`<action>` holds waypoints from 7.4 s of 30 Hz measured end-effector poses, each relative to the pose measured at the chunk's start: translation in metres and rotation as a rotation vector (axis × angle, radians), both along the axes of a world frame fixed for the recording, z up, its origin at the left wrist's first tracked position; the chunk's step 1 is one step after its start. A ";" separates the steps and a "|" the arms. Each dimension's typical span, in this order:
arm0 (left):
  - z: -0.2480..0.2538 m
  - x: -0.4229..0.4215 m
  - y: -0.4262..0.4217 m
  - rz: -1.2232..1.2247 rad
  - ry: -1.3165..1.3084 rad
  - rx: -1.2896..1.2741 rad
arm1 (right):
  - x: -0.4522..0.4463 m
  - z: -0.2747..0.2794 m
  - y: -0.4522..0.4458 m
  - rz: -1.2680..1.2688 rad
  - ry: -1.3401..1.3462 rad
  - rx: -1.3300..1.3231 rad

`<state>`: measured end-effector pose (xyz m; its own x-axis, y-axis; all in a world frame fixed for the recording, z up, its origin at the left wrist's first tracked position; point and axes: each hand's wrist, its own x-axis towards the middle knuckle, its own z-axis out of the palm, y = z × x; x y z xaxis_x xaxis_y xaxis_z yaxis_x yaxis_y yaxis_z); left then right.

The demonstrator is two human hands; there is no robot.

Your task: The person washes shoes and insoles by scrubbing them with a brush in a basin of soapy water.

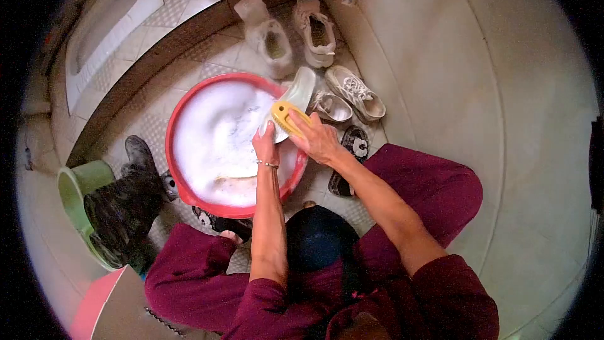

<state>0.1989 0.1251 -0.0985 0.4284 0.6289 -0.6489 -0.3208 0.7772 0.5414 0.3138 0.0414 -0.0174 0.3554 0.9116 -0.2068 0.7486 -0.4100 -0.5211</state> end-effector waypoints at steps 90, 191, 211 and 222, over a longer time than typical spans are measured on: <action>0.006 0.027 -0.046 -0.403 0.573 0.711 | 0.021 0.001 0.013 -0.231 0.091 0.057; -0.020 -0.078 0.043 -0.718 1.265 0.862 | -0.039 -0.032 0.033 -0.005 0.134 -0.110; 0.034 -0.088 0.046 -0.510 0.330 0.032 | -0.025 -0.021 0.056 -0.020 0.323 -0.251; 0.106 -0.108 0.039 -0.413 0.109 0.228 | -0.074 -0.019 0.010 0.120 0.125 -0.449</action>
<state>0.0905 0.1640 0.0079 0.6091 0.5522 -0.5692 0.0574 0.6852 0.7261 0.2398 0.0516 -0.0362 0.2002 0.7554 -0.6240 0.7473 -0.5296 -0.4013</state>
